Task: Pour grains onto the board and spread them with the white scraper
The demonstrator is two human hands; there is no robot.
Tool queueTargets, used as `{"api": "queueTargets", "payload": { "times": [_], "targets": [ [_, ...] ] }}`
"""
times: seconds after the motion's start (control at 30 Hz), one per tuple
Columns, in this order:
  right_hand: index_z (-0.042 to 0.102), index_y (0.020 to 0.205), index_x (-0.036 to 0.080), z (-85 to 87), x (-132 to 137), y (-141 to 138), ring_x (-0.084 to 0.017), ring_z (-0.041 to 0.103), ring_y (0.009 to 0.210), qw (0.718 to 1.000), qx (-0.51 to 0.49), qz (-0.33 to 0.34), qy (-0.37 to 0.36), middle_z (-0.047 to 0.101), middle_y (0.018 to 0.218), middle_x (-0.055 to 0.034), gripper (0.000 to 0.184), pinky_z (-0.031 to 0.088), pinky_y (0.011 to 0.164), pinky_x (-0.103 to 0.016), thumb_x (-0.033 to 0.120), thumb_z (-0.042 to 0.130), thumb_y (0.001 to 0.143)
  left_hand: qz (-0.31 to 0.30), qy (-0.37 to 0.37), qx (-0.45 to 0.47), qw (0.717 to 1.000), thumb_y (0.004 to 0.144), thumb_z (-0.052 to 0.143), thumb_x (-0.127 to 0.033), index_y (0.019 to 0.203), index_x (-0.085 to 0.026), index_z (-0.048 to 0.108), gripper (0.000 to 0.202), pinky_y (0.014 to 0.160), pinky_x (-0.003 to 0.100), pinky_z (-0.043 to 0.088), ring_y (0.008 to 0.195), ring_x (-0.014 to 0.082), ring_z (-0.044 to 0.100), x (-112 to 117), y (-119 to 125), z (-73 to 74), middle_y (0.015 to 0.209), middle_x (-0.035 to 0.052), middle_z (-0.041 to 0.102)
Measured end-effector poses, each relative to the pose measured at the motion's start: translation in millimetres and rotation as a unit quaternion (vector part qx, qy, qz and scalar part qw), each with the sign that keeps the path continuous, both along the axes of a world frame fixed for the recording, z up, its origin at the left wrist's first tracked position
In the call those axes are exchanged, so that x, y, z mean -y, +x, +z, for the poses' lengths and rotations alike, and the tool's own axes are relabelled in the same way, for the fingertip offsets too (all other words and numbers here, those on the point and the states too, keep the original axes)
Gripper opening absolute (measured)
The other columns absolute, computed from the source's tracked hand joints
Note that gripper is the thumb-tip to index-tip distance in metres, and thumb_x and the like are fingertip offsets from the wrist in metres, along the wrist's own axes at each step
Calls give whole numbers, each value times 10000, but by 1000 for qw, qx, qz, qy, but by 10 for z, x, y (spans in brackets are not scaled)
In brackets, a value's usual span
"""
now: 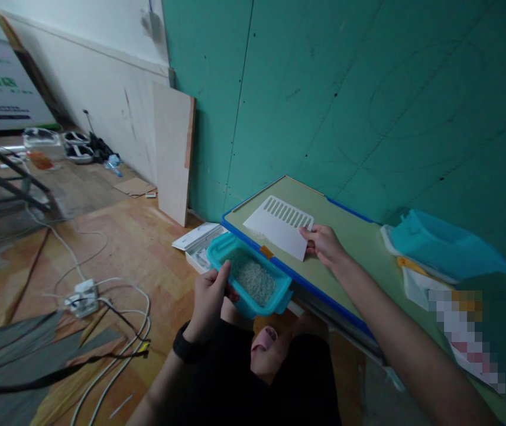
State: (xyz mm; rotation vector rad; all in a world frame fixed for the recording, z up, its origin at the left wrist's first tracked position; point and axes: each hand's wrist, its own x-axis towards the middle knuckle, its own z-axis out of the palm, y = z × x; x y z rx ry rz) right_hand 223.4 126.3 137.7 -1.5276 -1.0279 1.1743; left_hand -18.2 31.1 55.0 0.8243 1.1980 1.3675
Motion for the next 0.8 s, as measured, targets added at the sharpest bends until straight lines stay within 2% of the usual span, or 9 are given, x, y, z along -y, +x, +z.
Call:
{"api": "queueTargets", "payload": {
  "times": [0.17,0.33,0.53,0.8],
  "targets": [
    [602,735,134,7,220,-103,-148,624,445,1000,-17,12,-12,674,579,-34,145,512,400,-228,208,727,749,6,3,-1,1000,777,641,-547,451,-211,490,492,395,240,412,332,139,526,-7,4,0,357,-1,558],
    [620,772,147,7,396,-95,-173,664,506,999,-52,-6,2,699,629,-45,204,521,434,-238,265,768,698,-2,3,1,1000,766,640,-578,441,-207,504,511,391,248,415,327,148,531,-17,0,-38,355,11,558],
    [616,779,154,-6,465,-2,-197,683,539,997,-35,-57,41,715,664,-58,267,534,455,-264,316,792,660,7,3,10,1000,755,648,-576,446,-215,499,499,389,251,424,328,149,529,-12,7,-55,356,1,553],
    [643,766,155,9,529,-105,-209,676,530,998,-4,-36,58,709,640,-55,330,487,402,-244,389,811,606,1,2,-2,1000,777,633,-549,423,-206,515,506,398,240,418,332,139,531,-4,12,5,359,10,559]
  ]
}}
